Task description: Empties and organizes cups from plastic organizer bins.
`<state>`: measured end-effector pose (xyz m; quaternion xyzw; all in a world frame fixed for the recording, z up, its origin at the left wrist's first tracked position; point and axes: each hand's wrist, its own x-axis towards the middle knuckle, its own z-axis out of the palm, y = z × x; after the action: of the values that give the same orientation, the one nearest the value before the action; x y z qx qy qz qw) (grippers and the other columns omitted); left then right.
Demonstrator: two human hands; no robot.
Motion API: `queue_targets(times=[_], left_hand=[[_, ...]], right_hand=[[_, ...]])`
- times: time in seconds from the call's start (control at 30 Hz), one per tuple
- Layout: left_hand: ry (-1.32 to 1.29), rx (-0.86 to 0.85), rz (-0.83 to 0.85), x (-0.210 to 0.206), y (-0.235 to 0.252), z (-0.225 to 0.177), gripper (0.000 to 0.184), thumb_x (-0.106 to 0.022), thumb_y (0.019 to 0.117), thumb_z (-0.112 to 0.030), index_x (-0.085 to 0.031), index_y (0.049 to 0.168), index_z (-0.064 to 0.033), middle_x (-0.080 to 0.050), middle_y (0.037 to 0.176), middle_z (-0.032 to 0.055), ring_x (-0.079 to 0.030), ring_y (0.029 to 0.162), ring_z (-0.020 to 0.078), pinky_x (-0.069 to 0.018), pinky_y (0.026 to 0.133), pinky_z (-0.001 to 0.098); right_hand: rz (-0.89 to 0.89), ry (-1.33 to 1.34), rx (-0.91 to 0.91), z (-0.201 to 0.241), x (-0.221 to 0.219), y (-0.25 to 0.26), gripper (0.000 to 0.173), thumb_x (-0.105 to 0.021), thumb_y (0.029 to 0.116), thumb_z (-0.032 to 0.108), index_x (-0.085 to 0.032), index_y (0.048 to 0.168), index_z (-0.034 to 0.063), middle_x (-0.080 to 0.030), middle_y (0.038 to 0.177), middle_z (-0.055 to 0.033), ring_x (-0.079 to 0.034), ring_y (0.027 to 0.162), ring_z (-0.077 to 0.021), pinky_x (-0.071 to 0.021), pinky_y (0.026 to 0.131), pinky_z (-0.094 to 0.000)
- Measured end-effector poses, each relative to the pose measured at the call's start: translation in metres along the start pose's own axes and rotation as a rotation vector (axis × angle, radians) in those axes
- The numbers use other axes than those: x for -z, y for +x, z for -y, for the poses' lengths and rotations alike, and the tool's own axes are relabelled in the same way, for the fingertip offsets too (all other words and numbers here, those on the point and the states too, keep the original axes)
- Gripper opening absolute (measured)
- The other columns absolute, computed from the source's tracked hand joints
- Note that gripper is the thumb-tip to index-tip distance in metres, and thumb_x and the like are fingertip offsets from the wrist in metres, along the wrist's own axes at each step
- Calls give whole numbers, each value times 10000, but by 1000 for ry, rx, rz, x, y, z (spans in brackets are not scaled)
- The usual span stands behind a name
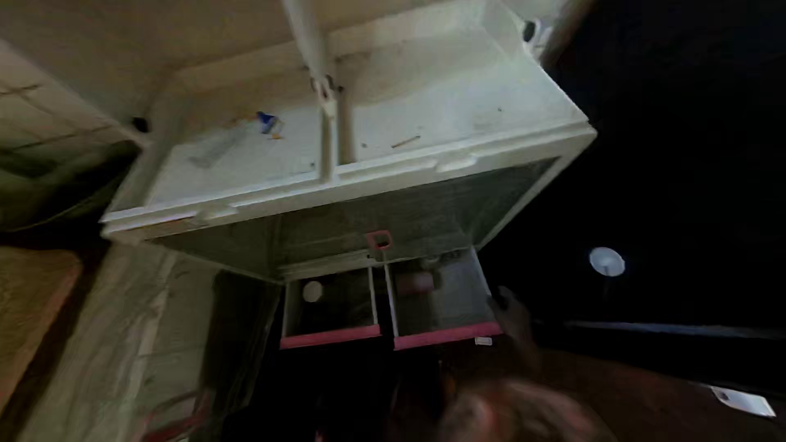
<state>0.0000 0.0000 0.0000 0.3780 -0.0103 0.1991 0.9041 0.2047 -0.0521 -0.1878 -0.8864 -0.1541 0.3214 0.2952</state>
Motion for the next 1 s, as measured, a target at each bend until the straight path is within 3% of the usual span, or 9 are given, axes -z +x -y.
queue_targets(times=[0.1, 0.17, 0.27, 0.5, 0.63, 0.77, 0.9, 1.0], left_hand=[[94, 119, -381, 50, -31, 7, 640, -467, 902, -749, -729, 1204, -250, -763, 1127, -28, -719, 1021, 98, -575, 879, 257], [184, 182, -569, 80, -58, 7, 650, -487, 888, -760, -713, 1191, -232, -764, 1106, -24, -723, 992, 112, -581, 838, 276], [288, 234, -723, 110, -95, 2, 663, -464, 921, -742, -667, 1219, -186, -757, 1105, -29, -723, 980, 116, -586, 826, 287], [431, 313, -747, 150, -110, -20, 651, -441, 974, -680, -592, 1260, -116, -744, 1129, -27, -714, 1010, 115, -582, 820, 277], [456, 397, -708, 159, -102, -15, 522, -346, 1056, -492, -557, 1295, -79, -732, 1147, -6, -700, 1047, 127, -574, 843, 292], [541, 581, -677, 159, -91, 2, 525, -230, 1070, -328, -438, 1430, -8, -647, 1292, 87, -639, 1152, 161, -532, 929, 349], [693, 605, -667, 164, -86, 24, 543, -364, 1056, -305, -391, 1495, 13, -545, 1442, 172, -540, 1306, 238, -470, 1018, 451], [831, 518, -669, 169, -86, 43, 588, -495, 1008, -199, -345, 1512, 63, -486, 1480, 247, -499, 1342, 284, -451, 1047, 451]], right_hand=[[158, 63, -17, 8, -10, 42, 633, -692, 982, 162, -417, 1518, -34, -528, 1443, -302, -530, 1336, -413, -412, 1130, -535], [215, 59, -52, 5, -23, 63, 661, -686, 977, 120, -380, 1547, -15, -480, 1499, -291, -479, 1393, -406, -377, 1161, -538], [212, 6, -63, -3, -34, 66, 564, -595, 1002, 47, -410, 1532, -13, -493, 1485, -296, -494, 1379, -417, -390, 1147, -560], [173, 63, -103, -19, -31, 39, 523, -541, 1008, 5, -439, 1521, 1, -501, 1481, -289, -496, 1376, -414, -391, 1137, -568], [209, 92, -121, -40, -21, 7, 507, -561, 1005, 18, -464, 1503, -1, -540, 1441, -282, -533, 1339, -394, -413, 1118, -555], [202, 142, -203, -55, -25, -29, 464, -559, 1021, 54, -499, 1480, 32, -580, 1389, -268, -573, 1283, -390, -446, 1075, -568], [175, 139, -221, -92, -25, -62, 432, -584, 1008, 61, -546, 1434, 3, -605, 1331, -304, -590, 1240, -443, -446, 1053, -606], [172, 134, -232, -123, -24, -97, 395, -589, 1004, 82, -577, 1384, -24, -639, 1242, -315, -623, 1154, -463, -464, 996, -639]])
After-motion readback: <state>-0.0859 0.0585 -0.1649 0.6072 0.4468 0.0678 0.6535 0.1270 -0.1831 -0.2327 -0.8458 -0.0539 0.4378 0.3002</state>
